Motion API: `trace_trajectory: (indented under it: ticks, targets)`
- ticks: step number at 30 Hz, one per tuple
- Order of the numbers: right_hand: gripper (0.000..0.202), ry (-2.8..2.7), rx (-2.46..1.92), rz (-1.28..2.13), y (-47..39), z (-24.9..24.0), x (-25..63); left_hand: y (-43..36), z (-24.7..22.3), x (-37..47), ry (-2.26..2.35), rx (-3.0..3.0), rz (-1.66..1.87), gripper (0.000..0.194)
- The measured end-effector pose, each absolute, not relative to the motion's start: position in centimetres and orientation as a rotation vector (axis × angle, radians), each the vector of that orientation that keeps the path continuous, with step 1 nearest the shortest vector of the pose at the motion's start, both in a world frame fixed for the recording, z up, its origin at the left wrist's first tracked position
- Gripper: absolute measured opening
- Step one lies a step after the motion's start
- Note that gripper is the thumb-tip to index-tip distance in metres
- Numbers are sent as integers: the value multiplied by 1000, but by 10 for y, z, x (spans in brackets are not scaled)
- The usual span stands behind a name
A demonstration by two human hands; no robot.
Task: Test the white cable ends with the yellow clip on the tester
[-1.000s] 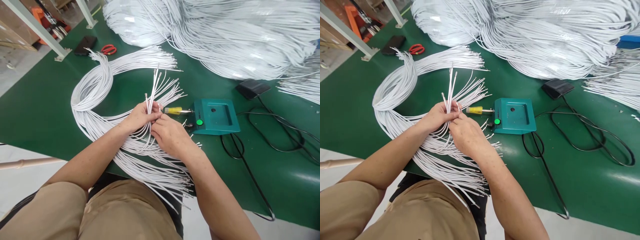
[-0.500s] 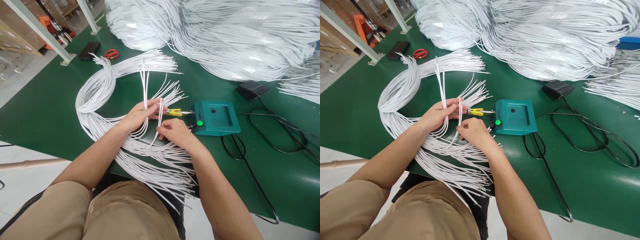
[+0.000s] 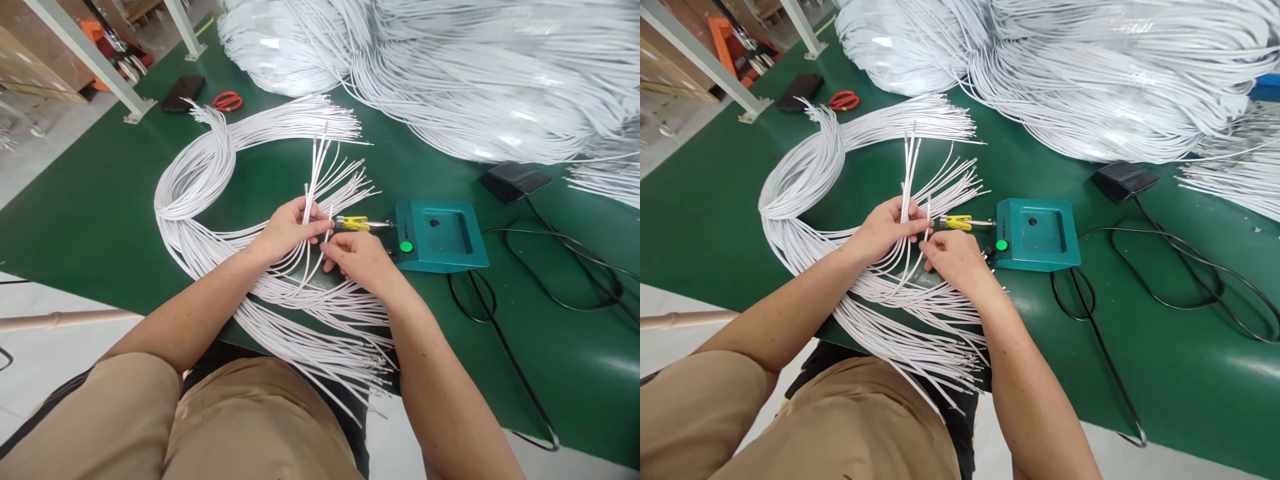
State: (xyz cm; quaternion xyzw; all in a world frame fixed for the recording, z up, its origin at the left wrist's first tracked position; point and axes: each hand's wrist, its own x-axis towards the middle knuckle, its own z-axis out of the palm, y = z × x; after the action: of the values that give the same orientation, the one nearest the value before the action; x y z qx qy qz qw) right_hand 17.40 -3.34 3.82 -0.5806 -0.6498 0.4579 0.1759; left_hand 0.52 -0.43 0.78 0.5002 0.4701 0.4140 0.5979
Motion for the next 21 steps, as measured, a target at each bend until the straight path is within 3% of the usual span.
trace_trajectory:
  ticks: [5,16,21]
  targets:
    - [25,-1491,-1554,1021,-30,38,179,-9,6,8,1048,1245,941,40]
    - [16,-1193,-1329,1257,-29,33,177,-14,12,10,1045,1418,875,30]
    - [18,-1012,-1148,1486,-26,30,177,-13,11,13,961,1273,925,33]
